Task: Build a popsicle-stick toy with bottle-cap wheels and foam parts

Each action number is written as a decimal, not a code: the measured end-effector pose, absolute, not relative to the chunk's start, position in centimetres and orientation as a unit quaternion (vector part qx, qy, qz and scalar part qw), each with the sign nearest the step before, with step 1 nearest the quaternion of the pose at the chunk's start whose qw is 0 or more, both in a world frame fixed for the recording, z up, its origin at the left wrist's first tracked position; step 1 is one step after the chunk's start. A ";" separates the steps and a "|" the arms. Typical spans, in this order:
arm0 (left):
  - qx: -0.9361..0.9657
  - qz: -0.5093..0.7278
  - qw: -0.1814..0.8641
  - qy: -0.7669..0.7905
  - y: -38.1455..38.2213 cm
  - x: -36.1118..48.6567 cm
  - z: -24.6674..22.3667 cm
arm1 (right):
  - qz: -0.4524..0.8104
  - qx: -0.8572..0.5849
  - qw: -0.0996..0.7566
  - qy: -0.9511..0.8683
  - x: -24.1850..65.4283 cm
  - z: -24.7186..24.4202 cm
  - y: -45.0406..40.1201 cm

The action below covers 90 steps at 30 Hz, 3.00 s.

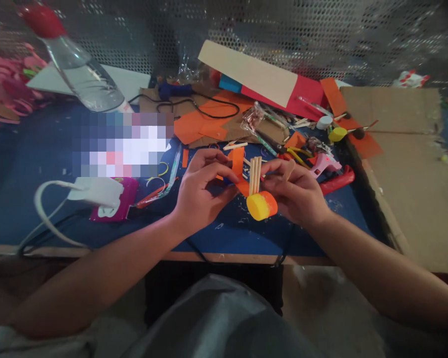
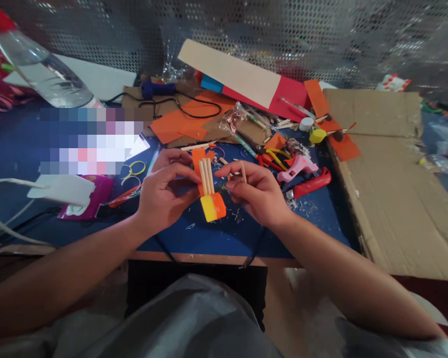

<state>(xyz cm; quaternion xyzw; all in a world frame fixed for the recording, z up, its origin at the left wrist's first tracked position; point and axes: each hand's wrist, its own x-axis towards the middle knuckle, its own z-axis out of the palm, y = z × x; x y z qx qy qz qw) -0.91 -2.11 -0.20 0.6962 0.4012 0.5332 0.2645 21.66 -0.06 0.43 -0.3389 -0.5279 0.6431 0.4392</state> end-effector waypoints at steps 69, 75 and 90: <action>0.510 0.540 0.544 0.390 1.8 0.0 1.7 | 0.189 -0.492 0.341 -0.778 30.0 6.6 5.9; 0.538 0.531 0.514 0.406 1.8 -1.1 1.7 | 0.093 -0.553 0.146 -0.815 36.8 7.4 6.1; 0.536 0.559 0.492 0.397 0.7 -4.7 0.8 | 0.046 -0.516 0.108 -0.849 33.6 4.2 7.5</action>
